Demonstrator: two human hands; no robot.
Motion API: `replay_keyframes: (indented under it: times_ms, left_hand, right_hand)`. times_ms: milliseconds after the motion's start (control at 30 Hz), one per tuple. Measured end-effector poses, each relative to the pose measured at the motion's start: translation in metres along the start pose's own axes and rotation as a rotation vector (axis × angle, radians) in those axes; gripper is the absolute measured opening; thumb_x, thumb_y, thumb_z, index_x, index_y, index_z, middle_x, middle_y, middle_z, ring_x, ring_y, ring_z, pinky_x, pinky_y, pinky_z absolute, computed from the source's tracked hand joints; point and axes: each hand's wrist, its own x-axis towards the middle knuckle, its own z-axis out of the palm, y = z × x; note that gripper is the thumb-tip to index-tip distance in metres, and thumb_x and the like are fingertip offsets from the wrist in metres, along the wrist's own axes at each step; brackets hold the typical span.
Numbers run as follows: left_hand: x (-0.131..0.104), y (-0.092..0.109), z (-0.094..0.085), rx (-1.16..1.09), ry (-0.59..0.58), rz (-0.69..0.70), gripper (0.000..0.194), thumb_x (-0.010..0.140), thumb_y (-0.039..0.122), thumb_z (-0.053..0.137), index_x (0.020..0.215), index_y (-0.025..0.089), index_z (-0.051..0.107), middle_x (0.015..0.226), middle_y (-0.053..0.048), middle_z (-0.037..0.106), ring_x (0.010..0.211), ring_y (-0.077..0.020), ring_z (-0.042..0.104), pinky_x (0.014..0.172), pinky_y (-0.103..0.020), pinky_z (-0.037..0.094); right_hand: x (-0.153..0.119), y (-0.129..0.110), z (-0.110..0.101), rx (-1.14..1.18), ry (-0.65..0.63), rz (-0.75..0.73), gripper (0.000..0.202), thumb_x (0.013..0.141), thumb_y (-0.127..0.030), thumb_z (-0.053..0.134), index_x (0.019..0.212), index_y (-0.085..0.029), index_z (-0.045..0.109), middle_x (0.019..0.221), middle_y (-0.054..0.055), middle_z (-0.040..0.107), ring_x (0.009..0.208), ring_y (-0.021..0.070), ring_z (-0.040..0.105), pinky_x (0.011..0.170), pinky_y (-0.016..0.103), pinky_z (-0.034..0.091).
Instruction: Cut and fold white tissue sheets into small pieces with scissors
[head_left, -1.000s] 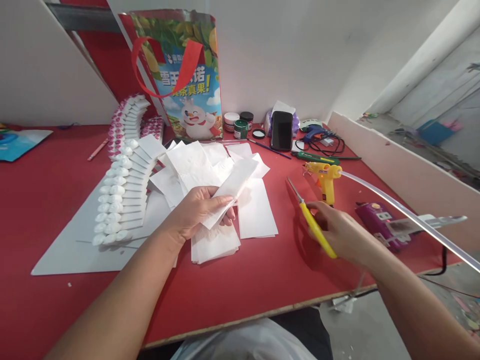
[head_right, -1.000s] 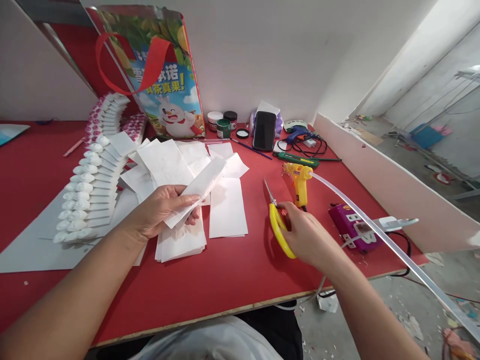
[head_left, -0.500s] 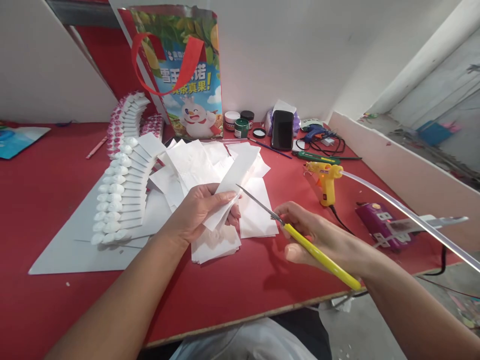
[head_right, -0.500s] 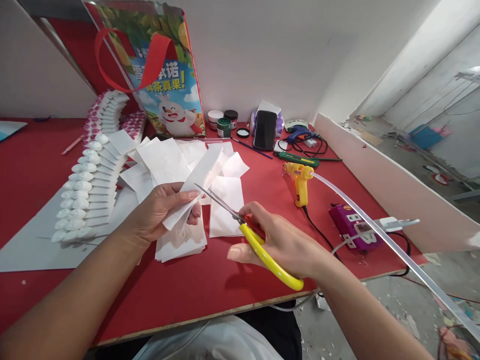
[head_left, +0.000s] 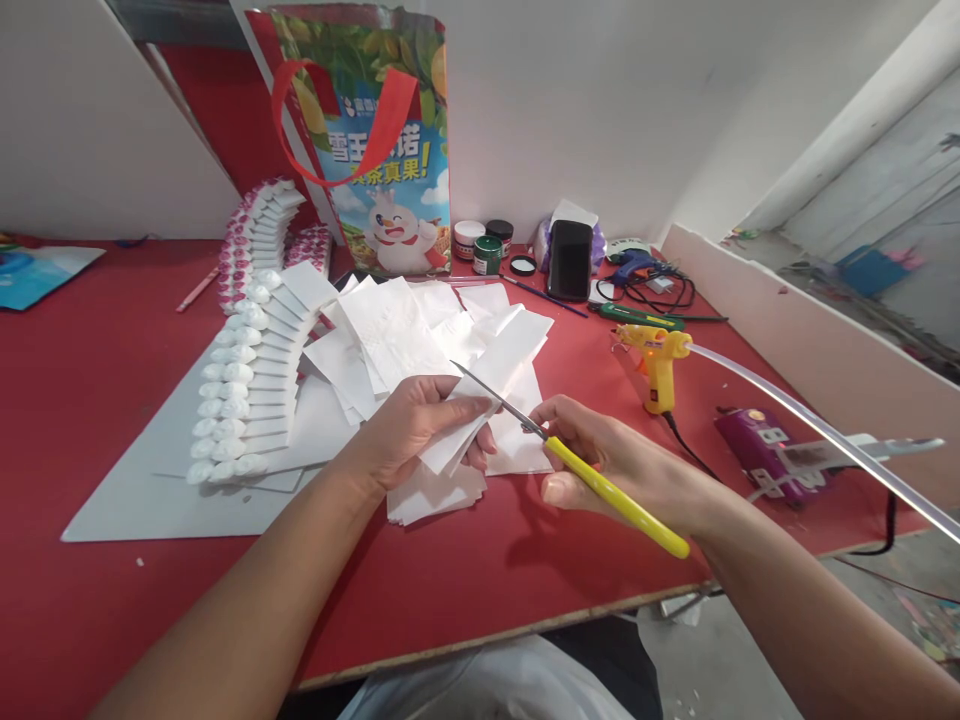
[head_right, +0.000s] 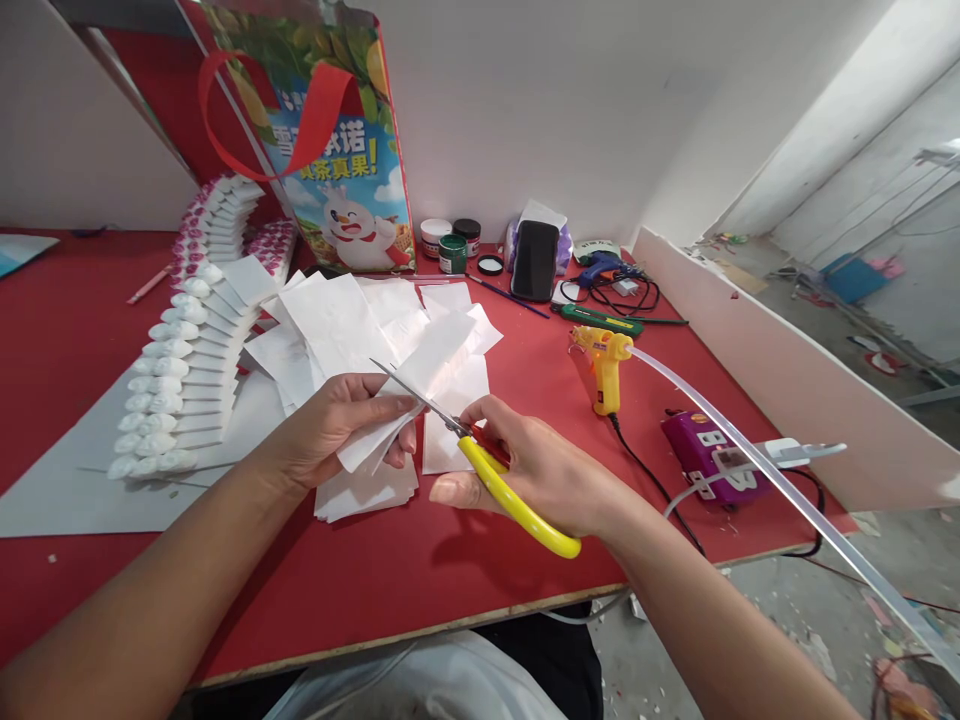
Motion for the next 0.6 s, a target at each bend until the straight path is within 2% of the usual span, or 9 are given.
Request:
replay_keyframes:
  times_ms: [200,433,600]
  left_hand:
    - [-0.0011,0.0011,0.0006,-0.002,0.022,-0.006,0.014,0.081,0.025,0.081,0.076,0.013,0.077,0.063,-0.005,0.073,0.05,-0.014,0.067,0.052,-0.022,0.057]
    - [-0.0006,0.0019,-0.0002,-0.009,0.019,-0.022,0.015,0.079,0.026,0.083,0.079,0.012,0.077,0.063,-0.005,0.073,0.05,-0.0145,0.068,0.053,-0.023,0.058]
    - [0.0004,0.0026,-0.0009,-0.021,0.02,-0.029,0.018,0.076,0.026,0.085,0.077,0.011,0.076,0.063,-0.006,0.073,0.05,-0.0148,0.067,0.052,-0.023,0.057]
  right_hand:
    - [0.001,0.0028,0.0009,0.017,0.012,-0.003,0.051,0.084,-0.061,0.071,0.104,-0.02,0.049,0.076,-0.005,0.05,0.067,0.0118,0.043,0.06,0.026,0.036]
    - [0.0019,0.002,0.0018,0.007,0.075,0.0,0.052,0.079,-0.061,0.076,0.102,-0.02,0.053,0.073,-0.005,0.046,0.066,0.0115,0.04,0.057,0.025,0.033]
    - [0.0038,0.0097,0.0024,0.037,0.091,0.014,0.056,0.075,-0.062,0.078,0.104,-0.019,0.057,0.073,-0.004,0.055,0.064,0.0118,0.046,0.056,0.025,0.034]
